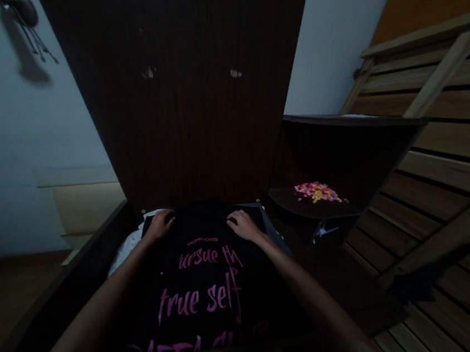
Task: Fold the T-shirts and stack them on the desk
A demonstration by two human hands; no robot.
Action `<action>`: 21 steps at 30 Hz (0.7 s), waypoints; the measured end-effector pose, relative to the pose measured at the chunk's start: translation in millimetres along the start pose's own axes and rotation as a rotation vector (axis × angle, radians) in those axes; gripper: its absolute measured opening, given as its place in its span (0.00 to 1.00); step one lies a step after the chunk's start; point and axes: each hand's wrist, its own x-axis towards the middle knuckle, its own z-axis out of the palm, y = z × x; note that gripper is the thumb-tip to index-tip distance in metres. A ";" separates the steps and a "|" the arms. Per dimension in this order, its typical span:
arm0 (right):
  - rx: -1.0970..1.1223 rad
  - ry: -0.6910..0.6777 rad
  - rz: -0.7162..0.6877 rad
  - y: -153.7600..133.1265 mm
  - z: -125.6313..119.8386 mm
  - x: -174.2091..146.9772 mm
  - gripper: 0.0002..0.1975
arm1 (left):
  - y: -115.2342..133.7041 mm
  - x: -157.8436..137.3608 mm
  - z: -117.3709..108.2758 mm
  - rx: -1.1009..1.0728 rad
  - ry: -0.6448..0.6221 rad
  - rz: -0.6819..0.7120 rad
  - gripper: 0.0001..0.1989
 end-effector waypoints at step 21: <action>-0.201 0.062 0.175 30.7 33.8 66.7 0.10 | 26.4 48.2 19.2 0.015 0.052 0.025 0.12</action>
